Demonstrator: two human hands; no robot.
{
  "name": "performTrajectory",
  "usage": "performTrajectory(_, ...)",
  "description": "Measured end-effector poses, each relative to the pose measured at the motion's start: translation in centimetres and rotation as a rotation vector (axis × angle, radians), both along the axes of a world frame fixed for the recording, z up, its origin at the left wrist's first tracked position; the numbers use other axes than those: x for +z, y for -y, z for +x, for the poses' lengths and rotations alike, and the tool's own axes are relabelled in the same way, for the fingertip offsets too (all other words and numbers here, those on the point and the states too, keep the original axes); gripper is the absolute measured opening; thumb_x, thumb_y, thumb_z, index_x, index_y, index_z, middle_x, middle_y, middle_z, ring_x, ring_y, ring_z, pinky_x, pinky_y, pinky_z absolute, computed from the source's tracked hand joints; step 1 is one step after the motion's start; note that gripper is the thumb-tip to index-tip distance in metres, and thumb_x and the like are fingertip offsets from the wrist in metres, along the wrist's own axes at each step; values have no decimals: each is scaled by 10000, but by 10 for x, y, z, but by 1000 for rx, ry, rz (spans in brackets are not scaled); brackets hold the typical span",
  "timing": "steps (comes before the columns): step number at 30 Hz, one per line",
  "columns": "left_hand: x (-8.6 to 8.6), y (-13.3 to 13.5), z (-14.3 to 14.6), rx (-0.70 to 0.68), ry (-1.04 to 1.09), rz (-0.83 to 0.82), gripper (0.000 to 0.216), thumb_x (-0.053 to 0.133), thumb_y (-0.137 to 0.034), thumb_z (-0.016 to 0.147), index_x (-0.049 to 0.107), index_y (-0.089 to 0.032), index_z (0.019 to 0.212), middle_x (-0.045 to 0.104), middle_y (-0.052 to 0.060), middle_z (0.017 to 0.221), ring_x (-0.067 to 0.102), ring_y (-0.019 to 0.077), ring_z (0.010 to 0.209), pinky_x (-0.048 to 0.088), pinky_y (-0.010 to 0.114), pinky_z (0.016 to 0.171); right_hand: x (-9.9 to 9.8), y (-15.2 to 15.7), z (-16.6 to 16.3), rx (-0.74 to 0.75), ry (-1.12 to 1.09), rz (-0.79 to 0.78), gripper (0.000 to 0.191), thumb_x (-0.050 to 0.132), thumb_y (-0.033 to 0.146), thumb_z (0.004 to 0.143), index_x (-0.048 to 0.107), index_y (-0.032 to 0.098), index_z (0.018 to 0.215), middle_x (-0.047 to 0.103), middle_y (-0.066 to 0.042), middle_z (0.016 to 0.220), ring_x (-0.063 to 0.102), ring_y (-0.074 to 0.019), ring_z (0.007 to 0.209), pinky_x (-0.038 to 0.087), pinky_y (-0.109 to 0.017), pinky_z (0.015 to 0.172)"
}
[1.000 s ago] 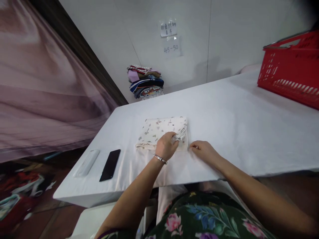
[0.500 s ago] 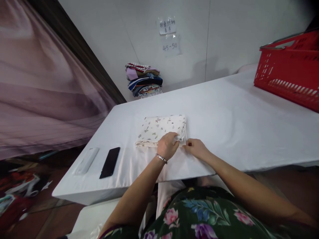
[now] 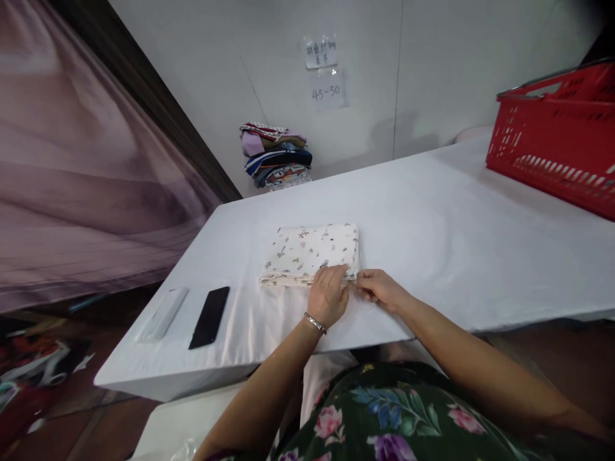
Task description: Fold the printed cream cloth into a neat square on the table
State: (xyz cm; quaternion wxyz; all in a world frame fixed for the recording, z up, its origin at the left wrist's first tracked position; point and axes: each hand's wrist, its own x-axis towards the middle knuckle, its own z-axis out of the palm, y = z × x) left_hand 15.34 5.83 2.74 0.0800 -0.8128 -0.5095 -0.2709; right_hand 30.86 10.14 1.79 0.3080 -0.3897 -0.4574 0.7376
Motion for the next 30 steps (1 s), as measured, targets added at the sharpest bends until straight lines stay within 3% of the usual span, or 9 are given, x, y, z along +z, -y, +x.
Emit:
performTrajectory(3,-3,1,1,45,-40,8,514,517,-197,773,376,-127,1262,563,119,1151,502,220,1094,346,446,1009,2,0,-2,0,-25,-21,241,651,297,630,460,171,556,415,66,386,303,-43,350,110,-197,359)
performTrajectory(7,-2,-9,0,125,-20,42,416,464,-138,793,448,-144,1209,616,103,1067,558,200,1019,425,392,939,8,-5,2,18,30,35,186,619,323,663,524,168,625,440,58,428,337,-57,370,154,-199,367)
performTrajectory(9,2,-16,-2,168,28,23,409,473,-128,777,480,-157,1185,627,96,1066,574,200,1000,464,366,886,8,-11,9,-9,179,175,148,574,306,697,566,165,651,485,38,462,393,-74,402,229,-207,398)
performTrajectory(12,9,-23,-5,242,119,-19,416,516,-159,757,508,-174,1172,626,78,1103,590,201,987,489,341,845,6,-22,20,-65,582,452,139,549,268,713,623,164,658,560,-4,520,484,-112,489,313,-233,490)
performTrajectory(14,13,-24,-6,272,158,-35,422,535,-182,752,517,-189,1173,626,60,1114,594,196,990,492,325,840,4,-26,23,-22,789,581,174,552,293,727,652,165,666,607,-37,584,531,-144,569,325,-247,534)
performTrajectory(19,16,-24,-5,301,169,-39,431,535,-193,752,519,-223,1182,623,33,1127,593,189,1000,493,314,838,1,-27,10,76,923,633,269,573,410,733,657,163,668,631,-71,652,547,-168,610,309,-253,521)
performTrajectory(24,16,-23,-4,306,167,-17,429,533,-177,746,528,-232,1171,625,32,1121,599,192,987,506,306,802,0,-24,-1,13,850,585,128,604,280,671,581,171,606,585,-20,565,513,-133,550,301,-229,495)
performTrajectory(27,15,-23,-3,301,173,-19,432,531,-167,747,521,-228,1175,621,35,1121,598,192,986,505,311,803,2,-20,-1,-30,597,433,143,565,272,696,505,184,600,512,30,442,456,-102,440,309,-214,454)
performTrajectory(30,14,-23,-1,293,156,-9,431,514,-154,756,510,-221,1182,620,44,1117,595,191,985,507,314,795,6,-14,-1,-63,370,278,153,552,269,703,449,194,618,517,50,445,414,-77,388,288,-191,390)
